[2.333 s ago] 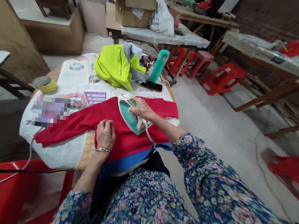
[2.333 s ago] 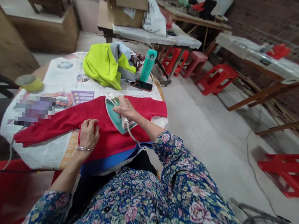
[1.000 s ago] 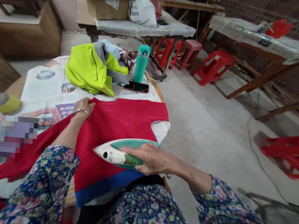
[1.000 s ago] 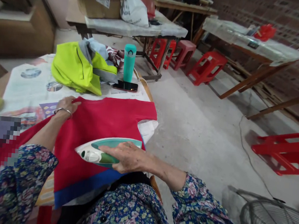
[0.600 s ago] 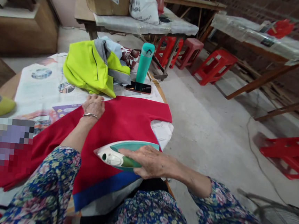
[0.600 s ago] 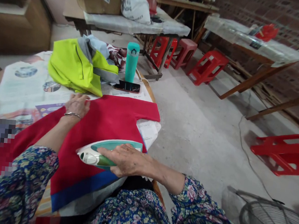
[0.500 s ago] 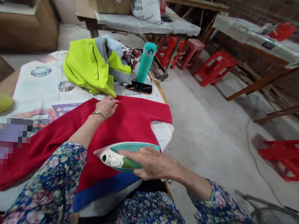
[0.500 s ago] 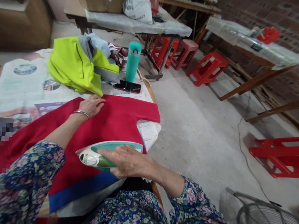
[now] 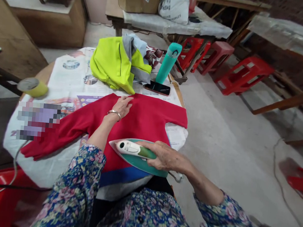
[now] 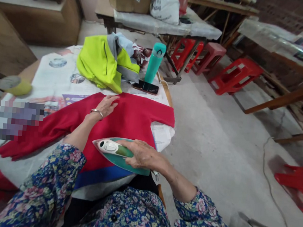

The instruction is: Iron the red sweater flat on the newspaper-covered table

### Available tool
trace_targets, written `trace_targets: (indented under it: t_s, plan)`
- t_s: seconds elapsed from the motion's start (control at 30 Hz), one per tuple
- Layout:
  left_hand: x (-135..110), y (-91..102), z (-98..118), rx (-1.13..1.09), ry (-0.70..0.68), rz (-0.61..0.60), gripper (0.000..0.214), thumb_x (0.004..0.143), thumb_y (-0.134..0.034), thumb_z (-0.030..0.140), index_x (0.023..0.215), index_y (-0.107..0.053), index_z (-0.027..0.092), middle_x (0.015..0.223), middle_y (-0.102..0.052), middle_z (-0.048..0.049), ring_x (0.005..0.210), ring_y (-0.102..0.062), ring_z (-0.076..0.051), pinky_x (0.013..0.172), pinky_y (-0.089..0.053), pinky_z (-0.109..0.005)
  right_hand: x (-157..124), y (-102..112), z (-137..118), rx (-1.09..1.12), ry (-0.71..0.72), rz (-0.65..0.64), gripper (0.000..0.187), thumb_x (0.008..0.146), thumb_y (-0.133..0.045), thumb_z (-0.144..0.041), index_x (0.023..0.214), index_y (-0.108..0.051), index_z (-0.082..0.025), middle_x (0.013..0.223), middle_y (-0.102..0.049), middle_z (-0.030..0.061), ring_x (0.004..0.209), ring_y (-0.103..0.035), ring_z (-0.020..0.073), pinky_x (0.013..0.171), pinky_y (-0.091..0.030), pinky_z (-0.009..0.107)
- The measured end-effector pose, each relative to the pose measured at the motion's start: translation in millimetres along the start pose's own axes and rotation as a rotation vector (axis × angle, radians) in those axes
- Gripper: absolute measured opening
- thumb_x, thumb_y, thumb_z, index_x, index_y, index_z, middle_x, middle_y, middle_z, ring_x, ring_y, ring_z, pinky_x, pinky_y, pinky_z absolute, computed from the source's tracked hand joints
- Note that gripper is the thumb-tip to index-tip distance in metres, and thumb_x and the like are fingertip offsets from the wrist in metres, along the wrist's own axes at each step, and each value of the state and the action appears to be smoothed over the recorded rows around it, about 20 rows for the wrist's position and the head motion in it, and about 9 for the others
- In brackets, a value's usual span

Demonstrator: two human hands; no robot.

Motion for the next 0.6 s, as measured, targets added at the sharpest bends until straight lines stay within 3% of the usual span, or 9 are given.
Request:
trace_targets:
  t_s: [0.1, 0.23, 0.37, 0.47, 0.6]
  plan:
    - [-54, 19.9, -28, 0.007, 0.096, 0.138, 0.046, 0.100, -0.053, 0.018, 0.140, -0.075, 0.022, 0.139, -0.070, -0.0158, 0.126, -0.068, -0.032, 0.118, -0.055, -0.050, 0, 3, 2, 0.001, -0.033, 0.013, 0.077, 0.088, -0.072, -0.010, 0.163, -0.066, -0.027, 0.108, -0.079, 0.0075, 0.089, -0.067, 0.0215, 0.081, -0.054, 0.030]
    - [-148, 46.6, -65, 0.005, 0.248, 0.444, 0.039, 0.096, -0.056, 0.017, 0.129, -0.078, 0.023, 0.138, -0.071, -0.0158, 0.130, -0.066, -0.034, 0.124, -0.050, -0.054, 5, 4, 6, 0.053, -0.025, 0.015, 0.078, 0.087, -0.072, -0.010, 0.162, -0.067, -0.028, 0.090, -0.075, 0.0014, 0.070, -0.062, 0.0158, 0.066, -0.051, 0.025]
    - [-227, 55.2, -81, 0.021, 0.364, 0.531, 0.042, 0.089, -0.061, 0.016, 0.126, -0.077, 0.025, 0.141, -0.072, -0.0146, 0.135, -0.063, -0.037, 0.128, -0.045, -0.062, 7, 3, 11, 0.203, -0.031, -0.024, 0.075, 0.088, -0.070, -0.010, 0.161, -0.067, -0.026, 0.081, -0.070, -0.0030, 0.054, -0.052, 0.0095, 0.051, -0.045, 0.019]
    - [-266, 59.7, -84, 0.039, 0.507, 0.610, 0.044, 0.087, -0.064, 0.019, 0.130, -0.075, 0.023, 0.149, -0.067, -0.0173, 0.143, -0.059, -0.042, 0.129, -0.040, -0.071, 6, 3, 11, 0.290, -0.037, -0.039, 0.075, 0.088, -0.068, -0.009, 0.162, -0.066, -0.025, 0.087, -0.071, -0.0019, 0.053, -0.054, 0.0087, 0.048, -0.046, 0.018]
    - [-294, 67.8, -97, 0.019, 0.809, 0.773, 0.050, 0.088, -0.068, 0.025, 0.138, -0.069, 0.019, 0.159, -0.056, -0.0252, 0.155, -0.047, -0.052, 0.126, -0.039, -0.081, 4, 6, 9, 0.319, -0.051, -0.025, 0.075, 0.087, -0.069, -0.009, 0.160, -0.067, -0.024, 0.096, -0.074, -0.0002, 0.055, -0.054, 0.0079, 0.048, -0.049, 0.018]
Point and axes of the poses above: each hand's wrist, its own x-axis towards the middle knuckle, its own y-axis out of the back of the hand, z = x × y, the point moved 4 cm from there along x, towards the middle knuckle
